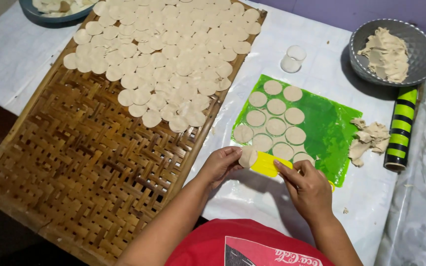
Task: Preparing small dough circles by cutting them from a sheet using a mold and removing the excess dough with a scraper.
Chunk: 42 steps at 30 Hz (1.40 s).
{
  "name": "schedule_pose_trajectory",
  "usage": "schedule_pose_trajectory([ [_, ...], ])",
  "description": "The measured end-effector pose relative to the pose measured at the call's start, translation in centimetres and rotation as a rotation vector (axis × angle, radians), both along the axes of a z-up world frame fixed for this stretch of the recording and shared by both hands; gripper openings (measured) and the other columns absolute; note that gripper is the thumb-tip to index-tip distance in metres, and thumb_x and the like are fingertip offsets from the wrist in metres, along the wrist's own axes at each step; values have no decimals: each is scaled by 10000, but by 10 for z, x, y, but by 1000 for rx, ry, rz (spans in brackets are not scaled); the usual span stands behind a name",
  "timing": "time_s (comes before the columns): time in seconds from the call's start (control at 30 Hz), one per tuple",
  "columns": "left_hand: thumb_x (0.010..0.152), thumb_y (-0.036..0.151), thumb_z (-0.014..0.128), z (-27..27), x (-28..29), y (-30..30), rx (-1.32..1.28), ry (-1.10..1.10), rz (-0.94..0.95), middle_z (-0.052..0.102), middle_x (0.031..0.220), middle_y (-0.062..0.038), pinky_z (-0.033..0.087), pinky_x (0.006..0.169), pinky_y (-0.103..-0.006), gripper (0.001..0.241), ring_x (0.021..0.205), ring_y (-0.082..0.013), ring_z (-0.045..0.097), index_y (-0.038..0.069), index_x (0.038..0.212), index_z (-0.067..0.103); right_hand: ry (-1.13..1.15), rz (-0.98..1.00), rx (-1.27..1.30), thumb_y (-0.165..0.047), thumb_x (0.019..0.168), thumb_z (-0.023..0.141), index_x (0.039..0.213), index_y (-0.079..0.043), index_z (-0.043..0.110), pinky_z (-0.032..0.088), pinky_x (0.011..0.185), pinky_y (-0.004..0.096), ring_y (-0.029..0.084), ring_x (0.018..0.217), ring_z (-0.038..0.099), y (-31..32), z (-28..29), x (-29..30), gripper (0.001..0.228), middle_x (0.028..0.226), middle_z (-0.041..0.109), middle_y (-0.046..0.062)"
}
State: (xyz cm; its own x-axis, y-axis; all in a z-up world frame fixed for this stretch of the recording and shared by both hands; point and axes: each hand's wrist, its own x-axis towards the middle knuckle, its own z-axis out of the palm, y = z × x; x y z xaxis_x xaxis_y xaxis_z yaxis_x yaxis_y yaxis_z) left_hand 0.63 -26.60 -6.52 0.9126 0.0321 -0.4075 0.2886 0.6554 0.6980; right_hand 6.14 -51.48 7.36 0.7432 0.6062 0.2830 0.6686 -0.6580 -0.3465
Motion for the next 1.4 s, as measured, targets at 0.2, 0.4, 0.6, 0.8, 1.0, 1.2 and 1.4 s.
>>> schedule_pose_trajectory([
  [0.2,970,145,716,6,-26,12,650,-49,185,744,937,-62,548,713,-245,202,796,-97,659,11,1116,748,25,-24,-135,-234,823,776,1135,-344,792,525,642,423,269,688,651,31,-24,-15,331,836,619,55],
  [0.4,995,184,644,71,-61,57,1128,207,183,729,1029,-100,572,757,-319,233,871,-196,696,44,1156,737,104,-57,-151,-249,842,765,1128,-327,798,528,647,445,279,709,666,38,-31,-19,298,827,622,61],
  [0.6,1010,234,606,68,-68,114,1438,248,361,718,1126,-135,571,817,-415,264,971,-295,707,72,1172,737,148,-86,-198,-260,871,732,1154,-336,787,536,663,434,277,722,671,27,-41,-18,298,842,631,49],
  [0.8,994,223,653,44,-61,150,1552,231,561,697,1095,-123,566,786,-414,230,946,-300,686,77,1126,772,215,-134,-166,-258,875,717,1182,-361,772,535,657,423,264,732,670,14,-46,-24,328,850,644,33],
  [1.0,959,169,725,23,-53,166,1649,225,651,651,1077,-108,564,792,-392,182,951,-271,651,70,1093,799,271,-162,-110,-255,877,716,1205,-380,757,537,659,406,250,727,674,5,-48,-30,353,875,649,34],
  [1.2,965,170,708,47,-48,163,1544,384,615,610,1230,-113,582,808,-369,201,952,-263,675,98,1147,753,325,-258,-139,-286,895,718,1203,-400,756,538,660,387,235,713,666,2,-33,-37,330,890,657,25],
  [1.4,937,178,770,28,-52,171,1699,328,631,609,1295,-147,586,799,-401,119,1017,-291,691,91,1002,720,322,-394,-148,-309,922,688,1249,-401,740,547,675,378,213,769,677,-43,-45,-26,343,887,663,19],
])
